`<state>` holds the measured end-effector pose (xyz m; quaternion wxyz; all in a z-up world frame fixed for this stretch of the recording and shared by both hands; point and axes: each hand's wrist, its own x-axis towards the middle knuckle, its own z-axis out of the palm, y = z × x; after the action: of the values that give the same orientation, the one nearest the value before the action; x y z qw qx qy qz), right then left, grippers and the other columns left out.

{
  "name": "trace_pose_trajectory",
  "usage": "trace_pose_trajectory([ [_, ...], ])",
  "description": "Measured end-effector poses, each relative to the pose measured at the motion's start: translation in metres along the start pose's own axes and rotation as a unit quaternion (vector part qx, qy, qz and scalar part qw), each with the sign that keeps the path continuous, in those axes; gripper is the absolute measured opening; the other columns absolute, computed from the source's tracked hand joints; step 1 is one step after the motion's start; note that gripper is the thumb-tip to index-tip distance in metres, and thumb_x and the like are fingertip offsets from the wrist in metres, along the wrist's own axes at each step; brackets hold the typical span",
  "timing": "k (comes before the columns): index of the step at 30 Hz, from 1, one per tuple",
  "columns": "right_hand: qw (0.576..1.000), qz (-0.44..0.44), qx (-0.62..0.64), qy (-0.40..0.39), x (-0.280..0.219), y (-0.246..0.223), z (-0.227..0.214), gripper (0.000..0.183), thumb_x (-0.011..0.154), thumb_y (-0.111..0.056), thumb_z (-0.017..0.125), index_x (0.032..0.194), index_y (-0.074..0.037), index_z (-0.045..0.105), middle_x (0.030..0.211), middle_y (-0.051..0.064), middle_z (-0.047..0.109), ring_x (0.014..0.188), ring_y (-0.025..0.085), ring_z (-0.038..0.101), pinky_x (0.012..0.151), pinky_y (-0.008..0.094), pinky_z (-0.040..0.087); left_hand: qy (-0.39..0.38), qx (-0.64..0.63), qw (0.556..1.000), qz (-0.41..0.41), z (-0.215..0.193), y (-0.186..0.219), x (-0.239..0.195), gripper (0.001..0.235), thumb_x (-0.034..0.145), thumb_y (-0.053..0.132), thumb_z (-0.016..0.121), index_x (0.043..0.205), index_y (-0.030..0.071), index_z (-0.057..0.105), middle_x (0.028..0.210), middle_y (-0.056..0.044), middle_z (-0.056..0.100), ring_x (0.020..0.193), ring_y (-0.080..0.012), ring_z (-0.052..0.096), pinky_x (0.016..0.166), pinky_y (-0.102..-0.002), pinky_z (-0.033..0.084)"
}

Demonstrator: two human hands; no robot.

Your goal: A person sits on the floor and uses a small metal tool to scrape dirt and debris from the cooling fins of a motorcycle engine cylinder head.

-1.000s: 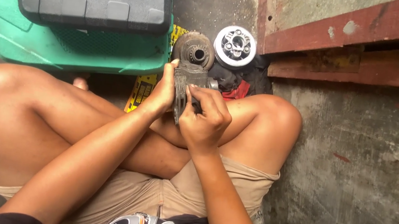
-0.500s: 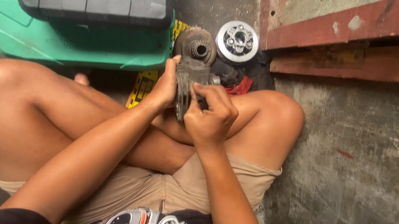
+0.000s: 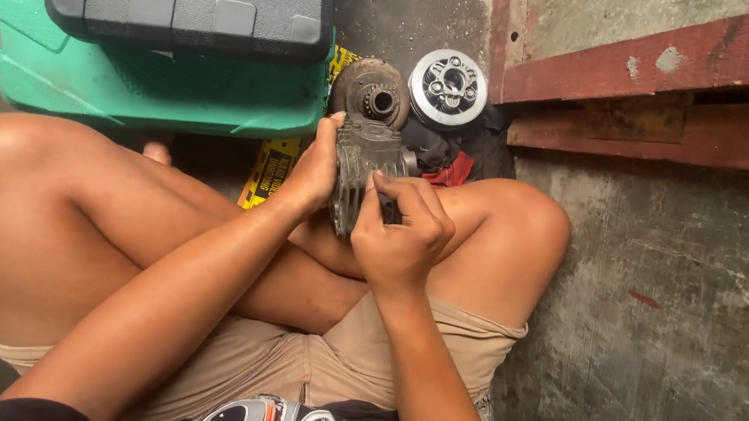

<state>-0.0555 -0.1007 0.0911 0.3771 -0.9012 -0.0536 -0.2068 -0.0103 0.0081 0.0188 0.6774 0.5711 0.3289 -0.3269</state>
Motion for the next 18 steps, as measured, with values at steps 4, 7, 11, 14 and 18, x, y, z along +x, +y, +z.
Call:
trace_pose_trajectory([
  [4,1.0,-0.005,-0.001,0.002,-0.003,0.001,-0.001,0.015,0.079,0.0,0.081,0.074,-0.012,0.076,0.069,0.001,0.07,0.068,0.023,0.075,0.068,0.028,0.058,0.006,-0.005,1.0,0.009,-0.002,-0.001,-0.001,0.097,0.083,0.077,0.033,0.155,0.014,0.042,0.157,-0.023,0.039,0.149,-0.0361,0.031,0.126,-0.046,0.021],
  [7,1.0,-0.025,-0.003,-0.013,-0.008,-0.002,-0.007,0.014,0.079,0.003,0.08,0.075,-0.009,0.075,0.07,0.002,0.07,0.069,0.023,0.075,0.068,0.029,0.059,0.002,0.001,0.999,0.032,-0.003,-0.003,-0.001,0.096,0.084,0.077,0.032,0.154,0.012,0.043,0.155,-0.027,0.041,0.148,-0.0378,0.034,0.125,-0.046,0.024],
  [11,1.0,-0.003,0.008,-0.028,-0.02,-0.001,-0.019,0.014,0.078,0.006,0.079,0.075,-0.007,0.075,0.069,0.004,0.07,0.066,0.026,0.074,0.065,0.032,0.059,-0.001,-0.011,1.0,-0.008,0.002,0.004,-0.002,0.101,0.082,0.08,0.032,0.157,0.012,0.038,0.159,-0.023,0.037,0.15,-0.0366,0.03,0.126,-0.046,0.021],
  [14,0.999,0.016,0.029,-0.028,-0.017,-0.003,-0.028,0.011,0.083,0.004,0.079,0.081,-0.006,0.074,0.075,0.006,0.072,0.073,0.028,0.076,0.068,0.035,0.06,0.007,-0.019,1.0,-0.009,0.003,0.009,-0.006,0.102,0.081,0.079,0.032,0.158,0.012,0.037,0.159,-0.025,0.035,0.15,-0.0392,0.029,0.126,-0.049,0.021],
  [18,0.997,0.023,0.063,-0.027,-0.009,0.002,-0.039,0.008,0.088,0.001,0.079,0.089,-0.003,0.072,0.09,0.013,0.076,0.084,0.031,0.077,0.073,0.037,0.062,0.01,-0.034,0.999,0.004,0.005,0.001,-0.005,0.107,0.08,0.083,0.035,0.16,0.012,0.031,0.161,-0.028,0.029,0.15,-0.0447,0.025,0.124,-0.055,0.02],
])
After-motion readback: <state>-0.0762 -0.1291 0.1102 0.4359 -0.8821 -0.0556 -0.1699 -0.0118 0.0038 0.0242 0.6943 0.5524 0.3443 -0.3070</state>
